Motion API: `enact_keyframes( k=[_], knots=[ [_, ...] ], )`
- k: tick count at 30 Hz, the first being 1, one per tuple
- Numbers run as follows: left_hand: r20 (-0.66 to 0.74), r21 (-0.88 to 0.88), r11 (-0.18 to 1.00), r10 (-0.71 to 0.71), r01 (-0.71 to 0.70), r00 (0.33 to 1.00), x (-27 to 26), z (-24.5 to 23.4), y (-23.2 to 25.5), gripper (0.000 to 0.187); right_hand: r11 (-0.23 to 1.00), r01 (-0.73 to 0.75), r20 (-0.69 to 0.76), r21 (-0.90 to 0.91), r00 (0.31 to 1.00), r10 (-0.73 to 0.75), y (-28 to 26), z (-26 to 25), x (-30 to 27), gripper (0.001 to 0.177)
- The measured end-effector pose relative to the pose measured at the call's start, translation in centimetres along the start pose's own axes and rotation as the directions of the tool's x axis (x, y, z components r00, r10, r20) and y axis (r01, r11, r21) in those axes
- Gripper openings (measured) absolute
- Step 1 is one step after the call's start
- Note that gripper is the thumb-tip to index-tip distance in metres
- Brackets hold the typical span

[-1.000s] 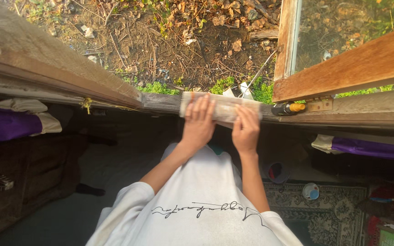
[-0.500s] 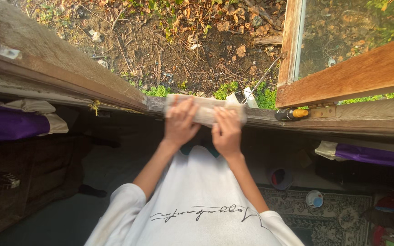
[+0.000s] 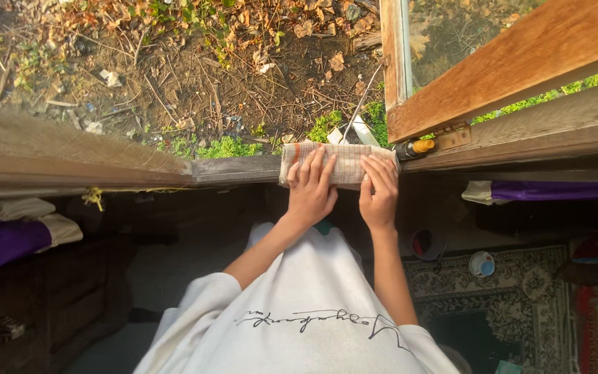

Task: The person folds a striped cloth and uses it to wipe the wooden window sill. They repeatedly rub the cloth along the sill, refold the cloth, and continue wiping different sections of the sill.

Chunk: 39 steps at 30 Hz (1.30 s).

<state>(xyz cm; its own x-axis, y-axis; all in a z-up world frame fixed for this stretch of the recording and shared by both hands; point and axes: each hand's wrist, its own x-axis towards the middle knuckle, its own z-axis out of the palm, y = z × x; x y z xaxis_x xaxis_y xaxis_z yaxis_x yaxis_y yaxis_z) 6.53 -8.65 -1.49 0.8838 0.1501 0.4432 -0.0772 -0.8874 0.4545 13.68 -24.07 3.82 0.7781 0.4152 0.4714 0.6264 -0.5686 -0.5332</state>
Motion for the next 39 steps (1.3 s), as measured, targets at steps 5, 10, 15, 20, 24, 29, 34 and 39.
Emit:
enact_keyframes(
  k=[5,10,15,20,24,29,34,39],
  knots=[
    [0.060,0.189,0.974,0.117,-0.126,0.991,-0.3,-0.5,-1.9,0.072,0.998,-0.057,-0.028,-0.031,0.998,0.056,-0.3,1.4,-0.6,0.029],
    [0.000,0.151,0.988,0.039,-0.039,0.999,-2.6,-3.1,-6.4,0.066,1.000,-0.005,0.092,-0.028,0.996,0.008,-4.9,4.3,-0.5,0.036],
    [-0.064,0.199,0.976,-0.073,0.084,0.995,-5.9,-8.2,-13.8,0.061,0.975,0.195,0.291,0.102,0.932,-0.217,-10.3,7.6,0.7,0.048],
    [-0.174,0.084,0.977,-0.178,0.195,0.969,-5.0,-6.3,-10.6,0.062,0.975,0.210,0.301,0.072,0.928,-0.222,-9.0,6.4,0.5,0.043],
    [-0.182,-0.001,0.993,-0.116,0.118,0.976,-2.3,-2.8,-4.8,0.065,0.997,0.076,0.153,-0.033,0.986,-0.070,-4.8,3.9,-0.1,0.033],
    [0.015,-0.105,0.990,-0.091,0.092,0.996,-0.5,-0.8,0.1,0.074,0.999,-0.045,-0.014,-0.021,0.999,0.045,-0.5,1.1,-0.6,0.032],
    [0.003,0.077,0.994,0.071,-0.071,0.997,-1.4,-2.2,-3.0,0.071,0.997,-0.038,-0.050,-0.062,0.998,0.035,-2.5,2.9,-1.0,0.030],
    [-0.099,0.023,0.997,-0.073,0.076,0.992,-4.8,-5.7,-8.8,0.062,1.000,0.011,0.058,0.024,0.998,-0.013,-8.4,7.5,-1.1,0.035]
  ],
)
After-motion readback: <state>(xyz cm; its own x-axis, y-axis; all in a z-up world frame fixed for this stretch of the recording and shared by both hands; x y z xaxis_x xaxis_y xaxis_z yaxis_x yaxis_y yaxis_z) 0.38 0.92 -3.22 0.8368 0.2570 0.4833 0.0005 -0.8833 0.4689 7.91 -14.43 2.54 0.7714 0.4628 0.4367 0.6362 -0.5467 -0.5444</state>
